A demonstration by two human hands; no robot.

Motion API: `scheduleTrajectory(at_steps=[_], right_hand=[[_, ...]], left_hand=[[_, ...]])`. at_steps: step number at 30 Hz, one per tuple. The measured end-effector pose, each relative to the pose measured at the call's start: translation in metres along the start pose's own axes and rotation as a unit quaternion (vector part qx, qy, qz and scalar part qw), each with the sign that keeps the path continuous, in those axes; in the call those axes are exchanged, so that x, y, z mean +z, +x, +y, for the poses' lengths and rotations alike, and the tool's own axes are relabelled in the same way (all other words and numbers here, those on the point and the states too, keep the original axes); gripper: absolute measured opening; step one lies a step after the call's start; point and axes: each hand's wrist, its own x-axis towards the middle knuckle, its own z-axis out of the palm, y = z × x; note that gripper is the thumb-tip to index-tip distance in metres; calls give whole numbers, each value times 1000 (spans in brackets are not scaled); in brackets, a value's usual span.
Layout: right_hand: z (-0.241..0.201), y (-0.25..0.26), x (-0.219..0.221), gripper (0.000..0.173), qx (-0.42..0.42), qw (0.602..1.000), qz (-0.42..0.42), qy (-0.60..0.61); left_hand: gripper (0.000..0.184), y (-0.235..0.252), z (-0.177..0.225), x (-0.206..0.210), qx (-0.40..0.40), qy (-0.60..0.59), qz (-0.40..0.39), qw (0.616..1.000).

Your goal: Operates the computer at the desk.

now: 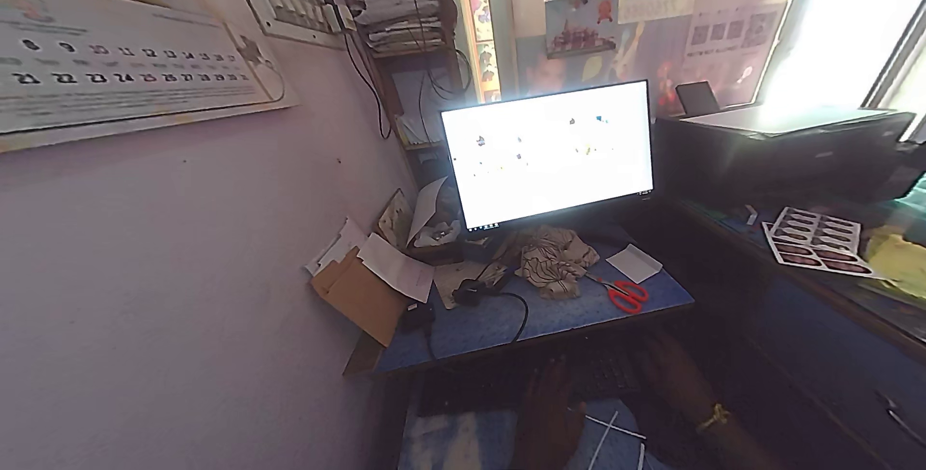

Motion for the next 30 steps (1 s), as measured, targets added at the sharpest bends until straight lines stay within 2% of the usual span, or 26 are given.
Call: scheduleTrajectory(at_steps=[12,20,26,30], right_hand=[[-2,-3,0,49,7,1000,5,11],[-10,-5,-10,49,46,999,0,9],[-9,-5,-7,50,40,999,19,16],[-8,-5,-7,51,36,999,8,8]], left_hand=[[53,-1,0,3,10,1,21,1000],[53,-2,-2,8,21,9,47,999],[45,-1,6,-5,6,-40,81,996],[37,-3,9,-7,21,-51,136,989]])
